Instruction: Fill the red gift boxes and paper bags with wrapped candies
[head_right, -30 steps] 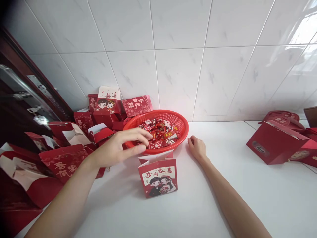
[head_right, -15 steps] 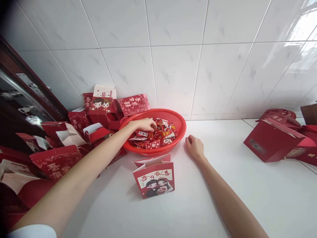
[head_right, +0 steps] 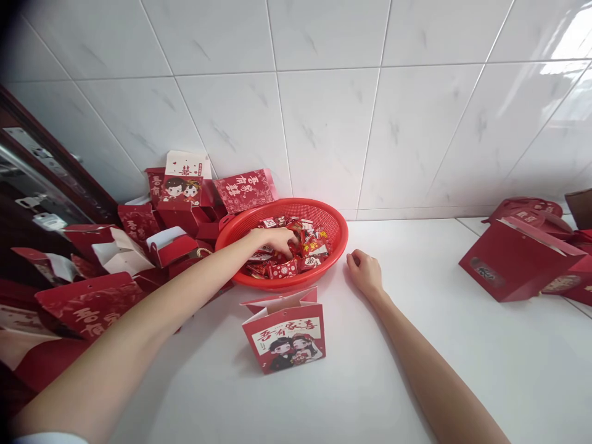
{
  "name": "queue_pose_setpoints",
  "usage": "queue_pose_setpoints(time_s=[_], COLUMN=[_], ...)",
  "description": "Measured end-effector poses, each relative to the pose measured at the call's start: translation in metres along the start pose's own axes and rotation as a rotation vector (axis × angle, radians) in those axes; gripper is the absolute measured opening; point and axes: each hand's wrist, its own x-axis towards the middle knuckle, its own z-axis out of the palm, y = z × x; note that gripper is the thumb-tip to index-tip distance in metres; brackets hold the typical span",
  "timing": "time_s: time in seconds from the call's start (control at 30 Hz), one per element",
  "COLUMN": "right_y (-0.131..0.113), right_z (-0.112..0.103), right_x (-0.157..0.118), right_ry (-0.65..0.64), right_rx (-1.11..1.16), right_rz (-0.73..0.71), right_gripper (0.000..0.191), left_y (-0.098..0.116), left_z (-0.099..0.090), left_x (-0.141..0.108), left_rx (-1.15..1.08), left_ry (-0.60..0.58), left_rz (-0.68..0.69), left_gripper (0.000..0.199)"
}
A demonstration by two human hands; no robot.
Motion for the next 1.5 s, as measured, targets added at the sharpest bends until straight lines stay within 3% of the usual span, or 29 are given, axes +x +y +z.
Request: queue_pose_setpoints(time_s=[0.3,0.57,1.07,1.2,1.37,1.5], right_y=[-0.001,0.002,0.003,0.005,0.007,0.007], right_z=[-0.001,0.000,0.000,0.001,0.003,0.003], right_x=[0.001,0.003,0.003,0.003,0.004,0.005], right_ry=[-0.023,-0.026,-0.038,-0.035,-0.024,-0.024], right_rx=[0.026,0.046,0.065,0.064,0.062,0.064], right_rz=[0.015,0.011,0.000,-0.003,-0.011,-0.018], right_gripper=[0.033,0.036,0.037,0.038,0.039,0.038], left_y=[-0.009,-0.009,-0.004,-0.003,-0.001,-0.001], left_z=[0.005,0.011,0.013,0.011,0.008,0.009], left_x=[0.013,0.020,0.021,0.020,0.023,0.023], left_rx=[-0.190,-0.327,-0.315,-0.315,-0.260,-0.263], left_ry=[0.052,0.017,-0.059,-0.074,-0.059,-0.041], left_rz=[0.116,0.209,0.199,0.183,0.124,0.125], left_gripper=[0.050,0.031,0.025,0.030,0.054,0.039])
